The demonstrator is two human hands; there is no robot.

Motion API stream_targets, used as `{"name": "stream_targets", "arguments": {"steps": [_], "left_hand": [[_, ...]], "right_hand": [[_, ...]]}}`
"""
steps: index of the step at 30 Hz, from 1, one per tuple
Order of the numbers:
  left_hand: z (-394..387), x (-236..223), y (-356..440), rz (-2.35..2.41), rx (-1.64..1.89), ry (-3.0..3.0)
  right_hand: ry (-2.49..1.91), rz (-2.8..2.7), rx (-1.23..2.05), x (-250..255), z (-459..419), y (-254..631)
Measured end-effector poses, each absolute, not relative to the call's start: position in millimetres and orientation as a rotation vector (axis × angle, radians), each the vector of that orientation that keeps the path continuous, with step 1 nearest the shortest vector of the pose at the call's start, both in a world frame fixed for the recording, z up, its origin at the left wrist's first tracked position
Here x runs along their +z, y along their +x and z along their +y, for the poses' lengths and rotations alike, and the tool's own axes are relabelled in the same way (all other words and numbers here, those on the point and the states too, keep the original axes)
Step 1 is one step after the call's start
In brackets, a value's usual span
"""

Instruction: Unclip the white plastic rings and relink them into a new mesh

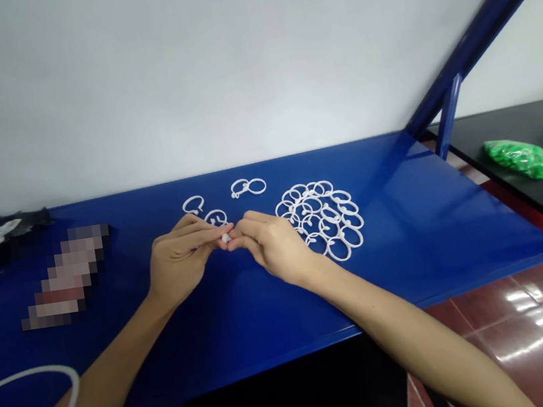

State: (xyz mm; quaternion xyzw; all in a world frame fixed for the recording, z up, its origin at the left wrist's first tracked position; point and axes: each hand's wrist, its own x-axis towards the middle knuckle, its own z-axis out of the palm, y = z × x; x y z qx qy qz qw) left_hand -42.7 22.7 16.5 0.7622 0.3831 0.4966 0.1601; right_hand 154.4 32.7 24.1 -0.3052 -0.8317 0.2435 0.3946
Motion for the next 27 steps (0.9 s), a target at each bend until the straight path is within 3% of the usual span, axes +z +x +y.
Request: {"name": "stream_targets", "arguments": {"steps": [7,14,20,27], "left_hand": [[24.4,25.9,-44.7,1.230,1.368,2.391],[33.7,9.4,-48.7,1.505,1.060,2.632],[33.6,7.4,-49.3,1.532,0.957,2.710],[33.0,6.7,-50.3,1.533,0.912,2.733]], "right_hand": [[-0.814,-2.128,0.480,43.6,31.1,167.4],[-1.239,-2.127,0.198,58.5,43.2,258.2],[-1.561,-2.199,0.384,51.2,54.8,291.4],[-1.545,-2.290,0.383,41.0,65.1,290.2]]}}
